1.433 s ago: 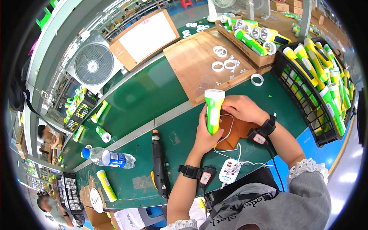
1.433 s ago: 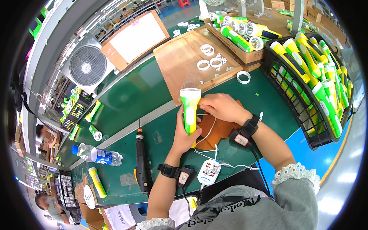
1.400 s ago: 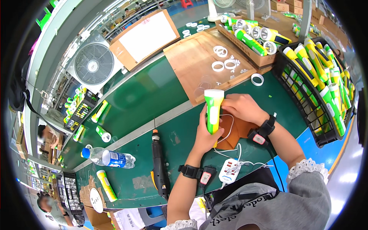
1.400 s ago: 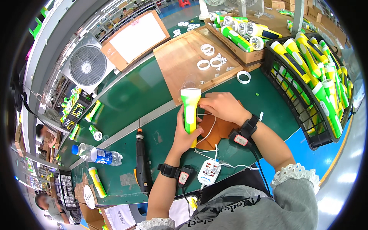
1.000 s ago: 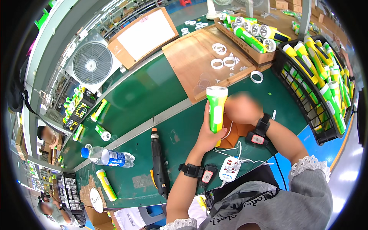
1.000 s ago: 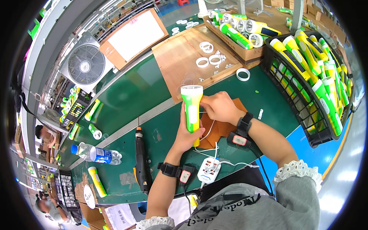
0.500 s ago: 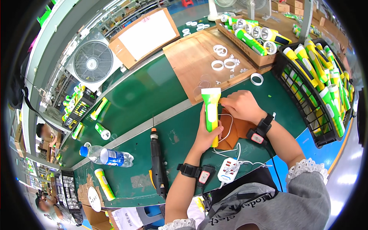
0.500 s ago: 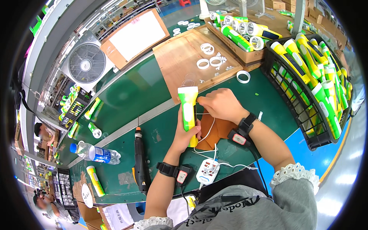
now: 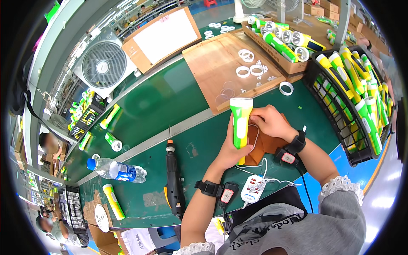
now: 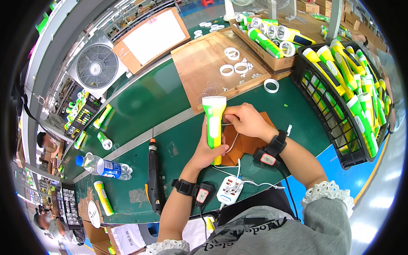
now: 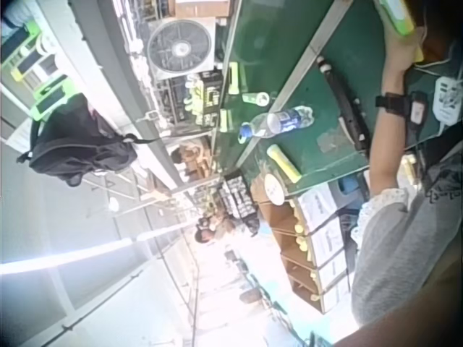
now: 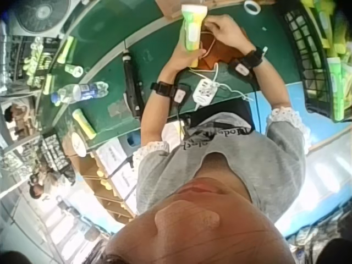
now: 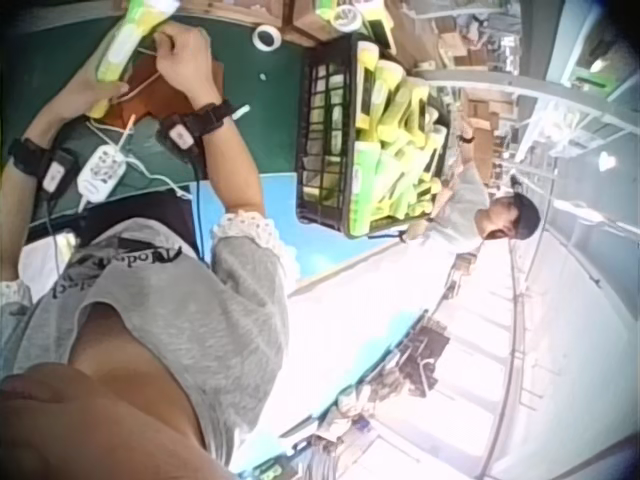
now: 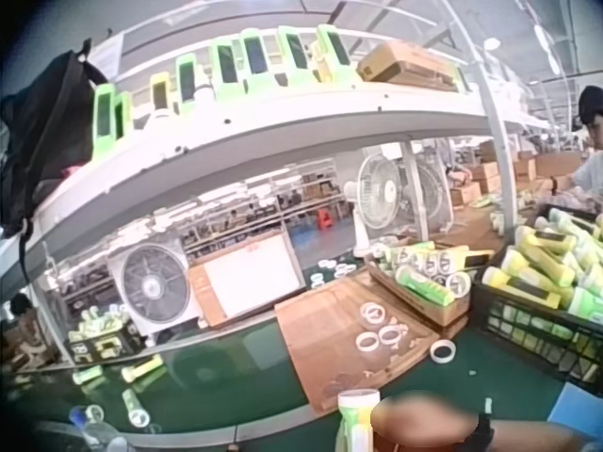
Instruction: The person is seen assembling flashlights by putting together the various parts and then testing them.
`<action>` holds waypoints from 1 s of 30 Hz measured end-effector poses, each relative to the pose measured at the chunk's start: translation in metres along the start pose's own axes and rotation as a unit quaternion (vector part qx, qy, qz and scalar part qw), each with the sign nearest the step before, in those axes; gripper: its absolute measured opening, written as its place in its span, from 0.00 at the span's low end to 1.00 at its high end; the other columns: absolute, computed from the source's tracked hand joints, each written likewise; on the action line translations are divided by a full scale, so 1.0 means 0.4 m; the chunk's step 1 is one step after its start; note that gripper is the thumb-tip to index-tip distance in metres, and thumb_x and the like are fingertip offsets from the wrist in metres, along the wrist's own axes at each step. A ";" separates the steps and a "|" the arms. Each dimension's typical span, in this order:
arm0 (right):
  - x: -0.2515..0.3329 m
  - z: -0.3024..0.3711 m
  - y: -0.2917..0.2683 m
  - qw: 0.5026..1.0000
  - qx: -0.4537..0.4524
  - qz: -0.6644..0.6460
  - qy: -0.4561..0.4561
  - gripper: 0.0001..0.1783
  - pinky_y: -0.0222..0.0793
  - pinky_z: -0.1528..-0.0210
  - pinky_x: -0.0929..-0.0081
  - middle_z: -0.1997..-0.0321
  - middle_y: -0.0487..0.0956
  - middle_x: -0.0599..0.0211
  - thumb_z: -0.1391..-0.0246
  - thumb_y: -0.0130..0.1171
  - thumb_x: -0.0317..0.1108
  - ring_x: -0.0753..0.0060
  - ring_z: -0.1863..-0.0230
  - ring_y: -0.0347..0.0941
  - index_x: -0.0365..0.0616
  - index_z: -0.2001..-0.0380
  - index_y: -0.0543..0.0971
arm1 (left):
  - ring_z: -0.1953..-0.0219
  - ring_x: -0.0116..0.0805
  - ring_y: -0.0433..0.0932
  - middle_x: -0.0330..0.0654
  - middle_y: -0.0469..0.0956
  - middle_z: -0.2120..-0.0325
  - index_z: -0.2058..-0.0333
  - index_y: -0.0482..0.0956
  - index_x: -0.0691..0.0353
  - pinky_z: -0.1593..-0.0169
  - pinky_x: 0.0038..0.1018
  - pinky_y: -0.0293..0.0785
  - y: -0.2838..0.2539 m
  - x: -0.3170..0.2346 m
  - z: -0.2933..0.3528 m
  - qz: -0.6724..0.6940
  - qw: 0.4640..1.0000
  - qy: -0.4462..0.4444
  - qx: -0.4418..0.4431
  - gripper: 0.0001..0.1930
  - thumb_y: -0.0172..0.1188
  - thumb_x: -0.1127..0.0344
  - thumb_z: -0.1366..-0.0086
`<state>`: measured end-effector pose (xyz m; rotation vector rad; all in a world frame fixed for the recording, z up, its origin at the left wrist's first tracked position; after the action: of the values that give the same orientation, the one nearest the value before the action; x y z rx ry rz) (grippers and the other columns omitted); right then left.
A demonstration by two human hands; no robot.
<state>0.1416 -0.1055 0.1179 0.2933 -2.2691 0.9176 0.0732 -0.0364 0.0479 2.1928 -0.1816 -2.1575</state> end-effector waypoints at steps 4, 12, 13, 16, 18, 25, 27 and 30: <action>-0.084 0.034 0.068 0.900 0.125 -0.335 0.250 0.08 0.48 0.85 0.83 0.86 0.66 0.78 0.47 0.47 0.28 0.85 0.89 0.52 0.37 0.76 0.74 | 0.67 0.28 0.70 0.41 0.67 0.67 0.37 0.31 0.50 0.65 0.24 0.71 -0.014 -0.012 0.004 -0.117 0.993 0.031 0.001 0.51 0.58 0.78 0.52; -0.052 0.050 0.095 0.788 0.195 -0.493 0.314 0.09 0.37 0.85 0.85 0.87 0.52 0.85 0.45 0.46 0.33 0.91 0.87 0.43 0.40 0.74 0.71 | 0.53 0.37 0.69 0.44 0.67 0.55 0.40 0.45 0.61 0.50 0.29 0.65 -0.051 -0.039 0.010 -0.217 0.970 0.085 -0.068 0.44 0.59 0.77 0.54; -0.071 0.029 0.086 0.863 0.202 -0.383 0.260 0.10 0.49 0.83 0.83 0.88 0.61 0.79 0.45 0.46 0.34 0.83 0.86 0.54 0.39 0.73 0.72 | 0.56 0.33 0.70 0.43 0.67 0.57 0.43 0.52 0.61 0.54 0.27 0.68 -0.072 -0.071 0.011 -0.223 0.956 0.150 -0.113 0.39 0.59 0.79 0.55; -0.040 -0.004 0.005 0.992 0.088 -0.070 0.064 0.10 0.64 0.73 0.73 0.81 0.73 0.64 0.46 0.45 0.34 0.65 0.78 0.70 0.39 0.69 0.73 | 0.59 0.34 0.72 0.44 0.68 0.58 0.46 0.58 0.61 0.57 0.31 0.73 -0.143 -0.001 0.014 0.078 0.984 0.011 -0.161 0.32 0.59 0.77 0.51; -0.087 0.012 -0.007 0.976 0.074 0.100 0.177 0.10 0.68 0.62 0.62 0.70 0.77 0.55 0.48 0.44 0.32 0.50 0.65 0.73 0.40 0.67 0.73 | 0.58 0.34 0.72 0.43 0.69 0.58 0.46 0.58 0.61 0.59 0.32 0.74 -0.152 -0.005 0.014 0.183 0.969 0.030 -0.163 0.28 0.54 0.69 0.46; -0.116 0.028 0.023 0.962 0.102 0.177 0.184 0.15 0.66 0.61 0.55 0.69 0.76 0.50 0.49 0.43 0.28 0.46 0.64 0.72 0.45 0.57 0.68 | 0.72 0.29 0.67 0.39 0.70 0.64 0.55 0.66 0.61 0.73 0.25 0.71 -0.155 0.024 0.012 0.411 0.907 0.034 -0.090 0.22 0.48 0.51 0.42; -0.128 0.030 0.028 0.958 0.115 0.182 0.188 0.18 0.66 0.61 0.53 0.70 0.76 0.48 0.50 0.44 0.27 0.45 0.64 0.71 0.46 0.53 0.65 | 0.73 0.26 0.66 0.37 0.67 0.67 0.57 0.66 0.62 0.77 0.21 0.69 -0.136 -0.001 0.011 0.454 0.888 0.059 -0.042 0.22 0.49 0.50 0.43; -0.130 0.027 0.028 0.959 0.109 0.184 0.188 0.18 0.66 0.62 0.53 0.70 0.76 0.48 0.50 0.45 0.27 0.45 0.65 0.71 0.46 0.54 0.66 | 0.73 0.24 0.66 0.36 0.66 0.68 0.59 0.66 0.64 0.79 0.18 0.68 -0.131 -0.005 0.009 0.436 0.897 0.057 -0.050 0.23 0.51 0.49 0.44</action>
<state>0.1707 -0.1069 0.0720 -0.2065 -1.8985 1.2953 0.0716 0.0159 0.0432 1.6676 -0.8364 -1.4803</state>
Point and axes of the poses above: each hand's wrist, its own z-axis away from the middle knuckle, its own y-axis out of the palm, x = y × z, the point moved 10 cm from there along -z, towards the middle knuckle
